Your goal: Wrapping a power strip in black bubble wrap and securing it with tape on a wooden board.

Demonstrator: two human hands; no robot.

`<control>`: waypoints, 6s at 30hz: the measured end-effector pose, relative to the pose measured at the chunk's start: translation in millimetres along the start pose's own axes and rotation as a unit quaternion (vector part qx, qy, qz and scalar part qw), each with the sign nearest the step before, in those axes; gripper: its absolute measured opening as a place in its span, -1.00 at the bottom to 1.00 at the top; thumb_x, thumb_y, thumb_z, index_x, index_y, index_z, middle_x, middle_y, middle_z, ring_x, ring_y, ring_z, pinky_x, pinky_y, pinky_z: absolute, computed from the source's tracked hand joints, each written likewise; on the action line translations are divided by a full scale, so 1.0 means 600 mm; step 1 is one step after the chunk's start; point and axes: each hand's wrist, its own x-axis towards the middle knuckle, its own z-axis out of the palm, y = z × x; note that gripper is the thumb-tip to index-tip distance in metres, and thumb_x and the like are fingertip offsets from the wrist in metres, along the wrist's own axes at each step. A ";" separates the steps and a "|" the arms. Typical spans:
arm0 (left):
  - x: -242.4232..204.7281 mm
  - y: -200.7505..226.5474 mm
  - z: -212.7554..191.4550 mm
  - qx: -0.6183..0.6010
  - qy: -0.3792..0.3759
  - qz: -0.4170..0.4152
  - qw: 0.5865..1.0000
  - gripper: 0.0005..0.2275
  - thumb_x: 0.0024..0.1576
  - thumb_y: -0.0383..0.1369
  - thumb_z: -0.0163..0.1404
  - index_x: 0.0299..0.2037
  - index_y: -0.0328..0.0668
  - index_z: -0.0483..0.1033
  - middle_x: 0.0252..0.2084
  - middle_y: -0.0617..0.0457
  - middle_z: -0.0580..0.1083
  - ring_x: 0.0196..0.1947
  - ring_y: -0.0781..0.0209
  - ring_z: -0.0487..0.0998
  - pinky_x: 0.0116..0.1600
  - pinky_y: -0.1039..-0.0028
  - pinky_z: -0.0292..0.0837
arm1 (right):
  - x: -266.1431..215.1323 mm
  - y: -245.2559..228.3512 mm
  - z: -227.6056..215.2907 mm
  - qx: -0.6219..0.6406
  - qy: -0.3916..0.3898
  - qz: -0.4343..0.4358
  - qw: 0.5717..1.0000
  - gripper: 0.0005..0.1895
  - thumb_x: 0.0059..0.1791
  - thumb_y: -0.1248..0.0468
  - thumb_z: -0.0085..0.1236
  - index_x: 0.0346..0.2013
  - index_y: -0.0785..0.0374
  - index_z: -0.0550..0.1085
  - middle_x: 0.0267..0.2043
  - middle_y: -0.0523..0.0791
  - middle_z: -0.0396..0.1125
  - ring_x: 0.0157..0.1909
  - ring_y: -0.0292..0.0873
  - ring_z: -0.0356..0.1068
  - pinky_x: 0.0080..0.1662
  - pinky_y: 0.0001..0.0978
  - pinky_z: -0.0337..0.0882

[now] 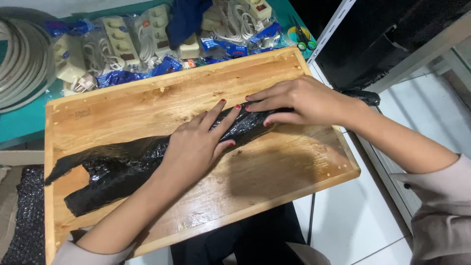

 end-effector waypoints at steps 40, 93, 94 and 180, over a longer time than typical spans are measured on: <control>-0.028 -0.024 0.064 -0.107 0.368 0.138 0.913 -0.75 0.35 -0.27 -0.10 -0.05 -0.16 0.65 -0.03 0.05 0.64 -0.27 0.18 0.59 -0.05 0.37 0.57 | 0.364 0.132 -0.130 0.490 0.392 0.355 0.694 -0.48 -0.10 -0.14 0.11 0.05 0.02 0.49 0.18 -0.22 0.48 0.19 -0.29 0.40 -0.02 -0.39 0.30; -0.075 0.030 0.027 -0.129 0.344 0.098 0.925 -0.91 0.24 -0.51 0.00 -0.26 -0.36 0.56 -0.06 -0.12 0.58 0.01 -0.29 0.58 -0.04 0.09 0.47 | 0.034 -0.265 0.229 0.431 0.571 0.430 0.550 -0.66 -0.05 0.39 0.29 -0.67 0.17 0.38 -0.62 -0.22 0.28 -0.52 -0.40 0.21 -0.44 -0.54 0.24; -0.077 0.035 0.028 -0.132 0.343 0.100 0.925 -0.91 0.24 -0.51 0.00 -0.26 -0.36 0.56 -0.06 -0.12 0.58 0.01 -0.29 0.58 -0.04 0.09 0.47 | 0.044 -0.268 0.229 0.430 0.572 0.433 0.549 -0.66 -0.05 0.39 0.29 -0.67 0.17 0.38 -0.62 -0.22 0.28 -0.52 -0.40 0.21 -0.44 -0.54 0.24; 0.007 -0.008 0.020 -0.229 0.119 -0.124 0.958 -0.87 0.09 -0.44 0.04 -0.18 -0.06 0.44 0.07 0.06 0.61 0.15 -0.06 0.56 0.14 0.14 0.43 | 0.105 -0.153 0.243 0.549 0.498 0.417 0.526 -0.68 0.03 0.32 0.21 -0.16 0.24 0.20 -0.43 -0.15 0.27 -0.57 -0.35 0.30 -0.55 -0.54 0.50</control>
